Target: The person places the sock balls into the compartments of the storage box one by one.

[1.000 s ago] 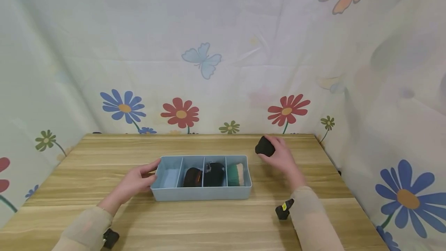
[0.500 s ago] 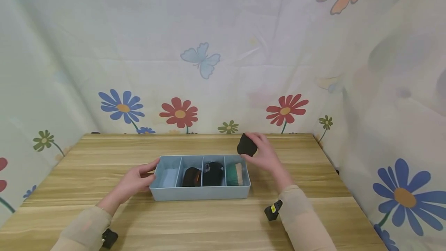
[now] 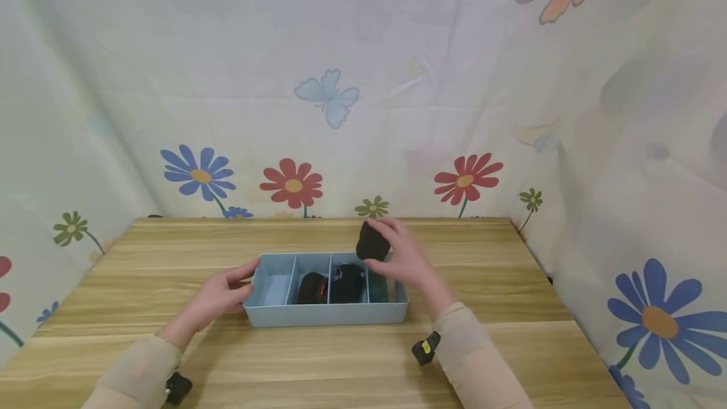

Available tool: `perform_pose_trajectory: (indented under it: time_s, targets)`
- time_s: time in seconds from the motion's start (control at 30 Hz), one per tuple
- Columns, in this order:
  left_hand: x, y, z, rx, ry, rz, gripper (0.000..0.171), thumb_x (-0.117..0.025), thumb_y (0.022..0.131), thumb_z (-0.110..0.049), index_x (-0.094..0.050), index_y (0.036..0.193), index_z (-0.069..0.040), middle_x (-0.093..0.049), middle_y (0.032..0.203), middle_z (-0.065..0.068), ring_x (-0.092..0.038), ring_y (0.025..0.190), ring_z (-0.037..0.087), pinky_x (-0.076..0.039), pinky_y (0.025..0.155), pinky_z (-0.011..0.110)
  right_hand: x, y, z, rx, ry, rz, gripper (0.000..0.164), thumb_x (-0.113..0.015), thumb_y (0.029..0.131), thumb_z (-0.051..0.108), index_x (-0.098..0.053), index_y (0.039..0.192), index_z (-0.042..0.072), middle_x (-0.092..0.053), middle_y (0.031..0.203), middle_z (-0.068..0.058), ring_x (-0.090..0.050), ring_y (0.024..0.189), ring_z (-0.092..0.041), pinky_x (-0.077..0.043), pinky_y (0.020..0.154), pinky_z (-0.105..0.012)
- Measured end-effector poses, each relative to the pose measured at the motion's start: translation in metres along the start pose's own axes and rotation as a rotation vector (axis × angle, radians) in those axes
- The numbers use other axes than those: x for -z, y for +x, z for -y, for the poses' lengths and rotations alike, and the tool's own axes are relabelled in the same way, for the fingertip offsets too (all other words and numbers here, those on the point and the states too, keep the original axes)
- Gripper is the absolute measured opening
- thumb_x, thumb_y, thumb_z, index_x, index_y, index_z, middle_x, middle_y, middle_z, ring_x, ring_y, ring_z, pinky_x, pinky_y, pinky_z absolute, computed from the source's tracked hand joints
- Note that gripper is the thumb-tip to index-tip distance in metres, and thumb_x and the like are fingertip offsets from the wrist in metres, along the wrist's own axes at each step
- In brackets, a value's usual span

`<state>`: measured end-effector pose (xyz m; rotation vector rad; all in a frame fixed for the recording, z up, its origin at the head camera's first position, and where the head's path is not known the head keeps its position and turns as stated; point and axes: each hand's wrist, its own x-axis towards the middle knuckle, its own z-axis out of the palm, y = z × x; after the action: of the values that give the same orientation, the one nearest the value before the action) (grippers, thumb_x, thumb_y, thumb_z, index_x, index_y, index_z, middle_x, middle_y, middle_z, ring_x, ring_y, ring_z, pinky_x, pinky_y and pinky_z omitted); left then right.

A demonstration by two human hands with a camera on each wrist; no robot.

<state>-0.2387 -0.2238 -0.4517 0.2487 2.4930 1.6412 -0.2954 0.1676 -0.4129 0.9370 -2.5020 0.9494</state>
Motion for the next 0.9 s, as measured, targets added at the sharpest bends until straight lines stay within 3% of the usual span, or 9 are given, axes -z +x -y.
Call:
perform_pose_trajectory:
  time_s: [0.6, 0.9]
  targets:
    - [0.000, 0.001, 0.001, -0.012, 0.006, 0.003, 0.061, -0.059, 0.095, -0.008, -0.038, 0.152, -0.006, -0.034, 0.155, 0.021, -0.050, 0.128, 0.042, -0.056, 0.085, 0.041, -0.035, 0.013, 0.035, 0.073, 0.100, 0.062, 0.076, -0.084, 0.079, 0.021, -0.050, 0.146, 0.012, -0.046, 0.143, -0.009, -0.048, 0.127, -0.027, -0.044, 0.104, -0.049]
    - [0.000, 0.000, 0.001, -0.016, 0.018, 0.005, 0.061, -0.059, 0.095, -0.009, -0.038, 0.152, -0.007, -0.034, 0.155, 0.021, -0.051, 0.128, 0.041, -0.056, 0.085, 0.041, -0.053, 0.015, 0.050, 0.112, 0.093, 0.114, 0.075, -0.081, 0.081, 0.027, -0.048, 0.147, 0.014, -0.045, 0.143, -0.007, -0.048, 0.127, -0.026, -0.045, 0.102, -0.047]
